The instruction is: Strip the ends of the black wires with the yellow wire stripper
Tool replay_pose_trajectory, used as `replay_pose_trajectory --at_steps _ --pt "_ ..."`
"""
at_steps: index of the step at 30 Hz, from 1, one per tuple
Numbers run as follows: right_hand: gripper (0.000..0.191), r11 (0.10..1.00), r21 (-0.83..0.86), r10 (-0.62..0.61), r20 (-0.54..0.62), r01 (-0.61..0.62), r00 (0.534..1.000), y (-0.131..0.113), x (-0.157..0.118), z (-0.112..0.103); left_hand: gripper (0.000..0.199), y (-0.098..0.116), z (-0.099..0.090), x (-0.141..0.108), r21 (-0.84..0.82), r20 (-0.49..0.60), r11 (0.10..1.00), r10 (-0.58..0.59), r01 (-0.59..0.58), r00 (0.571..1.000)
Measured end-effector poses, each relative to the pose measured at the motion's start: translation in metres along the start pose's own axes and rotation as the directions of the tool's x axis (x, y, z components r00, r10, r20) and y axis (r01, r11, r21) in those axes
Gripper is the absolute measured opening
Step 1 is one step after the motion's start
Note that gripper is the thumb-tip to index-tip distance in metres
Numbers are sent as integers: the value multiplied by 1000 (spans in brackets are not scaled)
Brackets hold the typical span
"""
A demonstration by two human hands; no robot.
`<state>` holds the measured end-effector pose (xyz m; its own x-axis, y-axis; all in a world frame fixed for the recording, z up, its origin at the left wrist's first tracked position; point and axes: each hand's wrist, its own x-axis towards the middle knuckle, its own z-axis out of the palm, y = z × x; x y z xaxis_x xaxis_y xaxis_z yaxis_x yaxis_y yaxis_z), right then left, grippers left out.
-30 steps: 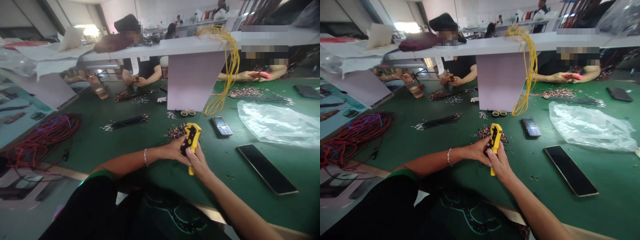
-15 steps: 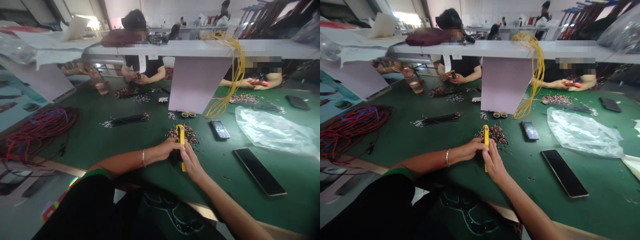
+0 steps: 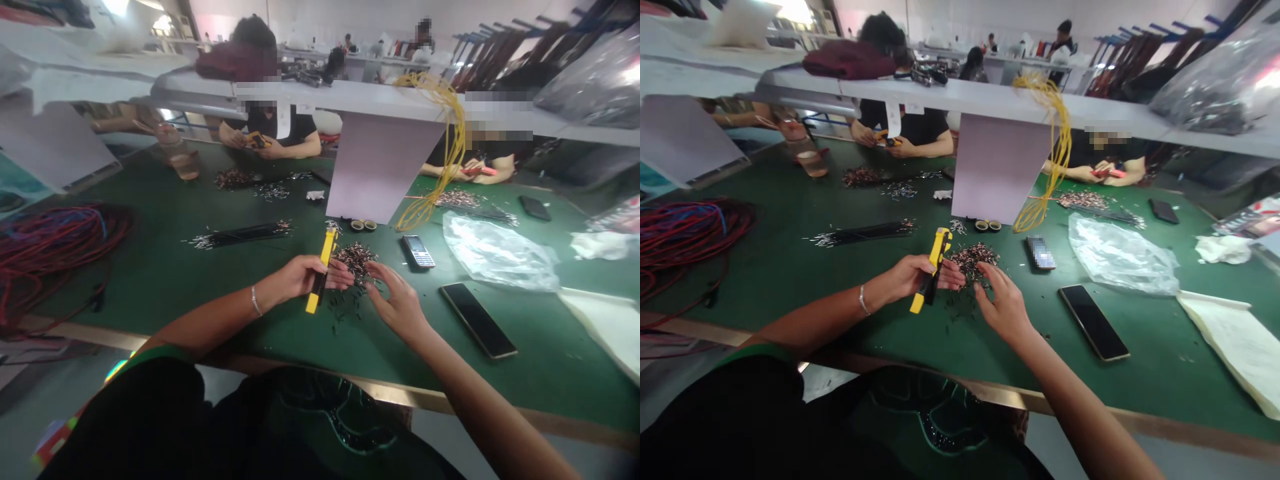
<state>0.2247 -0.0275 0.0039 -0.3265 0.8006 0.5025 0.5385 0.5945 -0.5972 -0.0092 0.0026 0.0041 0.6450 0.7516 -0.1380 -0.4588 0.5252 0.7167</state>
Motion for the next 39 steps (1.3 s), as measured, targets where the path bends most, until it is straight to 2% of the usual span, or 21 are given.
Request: replay_pose_trajectory --at_steps 3,6,10,12,14,15,17,19,20,23,26,29,34,36,39 --pt "53 994 -63 -86 47 89 995 7 13 -1 53 7 3 -4 19 31 1000 -17 17 999" --pt "40 989 -11 -142 137 145 980 13 19 5 57 10 4 -5 32 71 999 -24 21 997" --pt "30 986 168 -56 242 15 969 23 14 10 59 8 -7 -3 23 137 999 -30 27 990" --pt "30 974 217 11 230 -62 973 29 11 10 60 5 -17 -1 13 162 999 -34 32 986" --pt "29 949 249 151 186 -195 971 36 12 10 61 1 -25 1 4 168 999 -39 38 985" --pt "30 916 279 253 154 -288 955 39 14 10 61 0 -29 2 2 163 999 -43 43 986" --pt "33 790 409 458 100 -456 883 43 19 10 63 -2 -33 3 9 148 998 -56 56 987" --pt "37 615 580 578 128 -534 806 40 25 12 65 -3 -33 3 32 148 997 -68 64 987" --pt "39 531 650 594 173 -544 785 37 27 14 66 -3 -32 3 47 157 997 -73 66 985" --pt "40 346 731 541 357 -589 761 23 33 18 64 -4 -27 4 81 210 993 -103 87 972" --pt "41 233 747 440 490 -623 753 11 36 23 63 -7 -21 7 89 270 983 -181 162 946" --pt "36 194 756 394 523 -625 755 8 36 26 60 -12 -14 8 91 300 972 -235 217 925" --pt "35 128 782 310 553 -610 773 10 33 26 58 -15 -1 8 89 315 967 -253 237 915" --pt "33 115 798 276 547 -592 790 10 33 23 58 -15 4 7 85 318 974 -228 212 920" --pt "32 115 826 291 504 -552 814 12 34 19 61 -14 9 4 80 293 982 -186 170 938"
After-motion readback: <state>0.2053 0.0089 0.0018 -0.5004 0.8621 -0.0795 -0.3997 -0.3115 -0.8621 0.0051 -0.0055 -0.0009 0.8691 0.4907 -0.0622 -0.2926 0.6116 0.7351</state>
